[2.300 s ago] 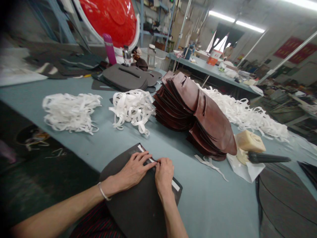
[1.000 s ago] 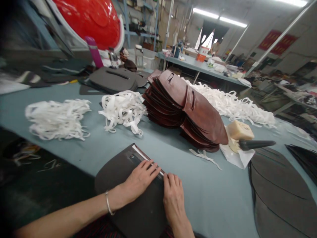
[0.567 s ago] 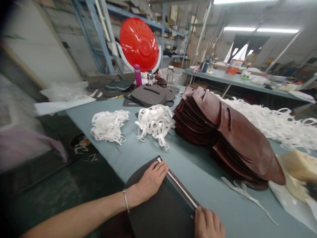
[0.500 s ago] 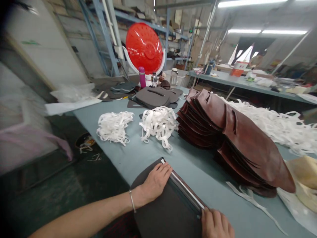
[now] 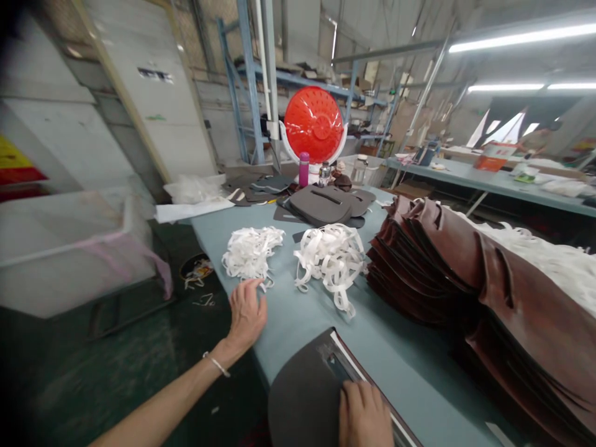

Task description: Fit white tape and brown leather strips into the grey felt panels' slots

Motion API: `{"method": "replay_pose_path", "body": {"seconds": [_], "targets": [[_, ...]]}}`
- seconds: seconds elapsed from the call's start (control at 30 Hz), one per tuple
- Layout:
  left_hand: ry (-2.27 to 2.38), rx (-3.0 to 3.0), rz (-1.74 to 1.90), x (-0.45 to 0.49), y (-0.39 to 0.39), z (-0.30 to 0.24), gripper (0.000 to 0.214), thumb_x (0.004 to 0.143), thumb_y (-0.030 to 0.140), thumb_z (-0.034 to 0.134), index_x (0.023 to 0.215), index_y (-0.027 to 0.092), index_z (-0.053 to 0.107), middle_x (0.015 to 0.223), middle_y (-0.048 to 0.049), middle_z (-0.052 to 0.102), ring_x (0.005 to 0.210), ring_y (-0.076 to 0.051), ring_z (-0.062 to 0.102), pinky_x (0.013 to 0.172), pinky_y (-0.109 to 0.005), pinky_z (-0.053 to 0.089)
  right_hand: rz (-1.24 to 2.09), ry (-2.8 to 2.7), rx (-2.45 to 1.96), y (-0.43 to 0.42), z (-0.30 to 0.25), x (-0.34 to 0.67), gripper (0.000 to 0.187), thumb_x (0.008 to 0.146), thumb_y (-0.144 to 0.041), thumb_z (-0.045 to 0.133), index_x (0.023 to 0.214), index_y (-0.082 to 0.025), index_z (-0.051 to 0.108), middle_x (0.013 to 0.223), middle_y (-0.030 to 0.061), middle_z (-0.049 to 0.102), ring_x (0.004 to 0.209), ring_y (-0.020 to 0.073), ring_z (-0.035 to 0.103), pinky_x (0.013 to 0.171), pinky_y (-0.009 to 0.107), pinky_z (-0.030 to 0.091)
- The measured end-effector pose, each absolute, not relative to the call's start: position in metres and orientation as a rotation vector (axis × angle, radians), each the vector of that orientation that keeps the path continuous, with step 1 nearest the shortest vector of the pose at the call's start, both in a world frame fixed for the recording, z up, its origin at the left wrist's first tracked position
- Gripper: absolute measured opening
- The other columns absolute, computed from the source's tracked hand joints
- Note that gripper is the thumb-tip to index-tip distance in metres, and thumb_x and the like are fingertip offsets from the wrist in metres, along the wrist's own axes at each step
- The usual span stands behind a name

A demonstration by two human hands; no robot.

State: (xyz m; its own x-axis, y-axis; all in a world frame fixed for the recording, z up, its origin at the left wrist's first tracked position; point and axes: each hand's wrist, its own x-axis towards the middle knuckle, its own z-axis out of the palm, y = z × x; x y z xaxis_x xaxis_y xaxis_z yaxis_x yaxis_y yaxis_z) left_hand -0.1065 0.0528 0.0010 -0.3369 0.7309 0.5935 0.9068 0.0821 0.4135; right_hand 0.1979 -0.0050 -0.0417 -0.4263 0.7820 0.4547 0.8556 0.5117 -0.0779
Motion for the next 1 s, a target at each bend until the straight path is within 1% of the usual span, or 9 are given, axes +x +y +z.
{"method": "replay_pose_path", "body": {"seconds": [0.07, 0.17, 0.27, 0.37, 0.47, 0.63, 0.77, 0.9, 1.0], "targets": [[-2.153, -1.507, -1.135, -0.124, 0.056, -0.002, 0.047, 0.077, 0.007, 0.048, 0.124, 0.014, 0.045, 0.121, -0.0158, 0.049, 0.117, -0.03, 0.045, 0.097, -0.046, 0.037, -0.095, -2.316, -1.302, 0.018, -0.019, 0.145, 0.018, 0.092, -0.024, 0.044, 0.1, -0.023, 0.061, 0.093, 0.0058, 0.062, 0.083, 0.0191, 0.059, 0.072, 0.03, 0.046], [-2.141, -1.544, -1.111, -0.138, 0.06, -0.01, 0.057, 0.075, 0.005, 0.047, 0.131, 0.014, 0.038, 0.131, -0.0161, 0.046, 0.126, -0.029, 0.04, 0.102, -0.045, 0.033, 0.031, -2.387, -1.233, 0.055, 0.016, 0.063, 0.03, 0.09, -0.011, 0.04, 0.114, -0.017, 0.057, 0.101, 0.0089, 0.06, 0.089, 0.0189, 0.058, 0.075, 0.029, 0.047], [-2.091, -1.656, -1.025, -0.144, 0.066, -0.017, 0.058, 0.078, 0.007, 0.047, 0.134, 0.016, 0.037, 0.139, -0.0151, 0.042, 0.133, -0.028, 0.034, 0.106, -0.045, 0.029, 0.064, -2.436, -1.195, 0.088, 0.032, -0.002, 0.043, 0.088, -0.006, 0.041, 0.127, -0.021, 0.049, 0.122, 0.0113, 0.054, 0.098, 0.019, 0.056, 0.075, 0.028, 0.046], [-2.023, -1.781, -0.907, -0.149, 0.074, -0.023, 0.052, 0.082, 0.012, 0.046, 0.133, 0.019, 0.042, 0.141, -0.013, 0.042, 0.137, -0.028, 0.029, 0.108, -0.045, 0.026, 0.137, -2.472, -1.222, 0.105, 0.031, -0.034, 0.035, 0.087, -0.006, 0.043, 0.114, -0.02, 0.059, 0.109, 0.0097, 0.061, 0.088, 0.0181, 0.058, 0.067, 0.026, 0.043], [-2.043, -1.846, -0.792, -0.158, 0.084, -0.026, 0.046, 0.085, 0.015, 0.045, 0.129, 0.024, 0.05, 0.14, -0.0099, 0.045, 0.138, -0.028, 0.027, 0.108, -0.046, 0.024, 0.183, -2.455, -1.27, 0.099, 0.02, -0.024, 0.024, 0.086, -0.006, 0.044, 0.087, -0.018, 0.064, 0.084, 0.0048, 0.064, 0.074, 0.0155, 0.058, 0.061, 0.024, 0.038], [-2.217, -1.837, -0.734, -0.185, 0.101, -0.027, 0.034, 0.088, 0.02, 0.044, 0.117, 0.028, 0.06, 0.135, -0.0061, 0.05, 0.135, -0.026, 0.032, 0.105, -0.045, 0.027, 0.277, -2.343, -1.427, 0.047, 0.004, 0.07, 0.029, 0.092, -0.012, 0.039, 0.073, -0.018, 0.06, 0.071, 0.0019, 0.061, 0.064, 0.0123, 0.056, 0.059, 0.023, 0.034], [-2.289, -1.838, -0.745, -0.185, 0.106, -0.016, 0.035, 0.087, 0.018, 0.043, 0.118, 0.023, 0.059, 0.133, -0.0109, 0.049, 0.132, -0.029, 0.034, 0.104, -0.049, 0.027, 0.444, -2.158, -1.526, -0.002, -0.002, 0.146, 0.032, 0.094, -0.018, 0.038, 0.07, -0.019, 0.059, 0.068, 0.0007, 0.059, 0.063, 0.0117, 0.056, 0.062, 0.022, 0.035], [-2.159, -1.84, -0.961, -0.119, 0.078, 0.01, 0.039, 0.085, 0.018, 0.047, 0.124, 0.017, 0.052, 0.134, -0.0151, 0.046, 0.132, -0.031, 0.032, 0.107, -0.051, 0.022, 0.477, -2.119, -1.63, -0.034, 0.004, 0.162, 0.033, 0.095, -0.019, 0.034, 0.074, -0.019, 0.059, 0.07, 0.0012, 0.059, 0.063, 0.0123, 0.057, 0.061, 0.022, 0.037], [-1.587, -2.77, -0.885, -0.048, 0.037, 0.028, 0.032, 0.09, 0.025, 0.044, 0.121, 0.02, 0.053, 0.123, -0.0089, 0.056, 0.124, -0.022, 0.042, 0.108, -0.042, 0.025, 0.497, -2.093, -1.593, -0.045, 0.011, 0.154, 0.032, 0.094, -0.016, 0.032, 0.08, -0.019, 0.061, 0.075, 0.0028, 0.061, 0.068, 0.0134, 0.059, 0.063, 0.022, 0.039]]}}
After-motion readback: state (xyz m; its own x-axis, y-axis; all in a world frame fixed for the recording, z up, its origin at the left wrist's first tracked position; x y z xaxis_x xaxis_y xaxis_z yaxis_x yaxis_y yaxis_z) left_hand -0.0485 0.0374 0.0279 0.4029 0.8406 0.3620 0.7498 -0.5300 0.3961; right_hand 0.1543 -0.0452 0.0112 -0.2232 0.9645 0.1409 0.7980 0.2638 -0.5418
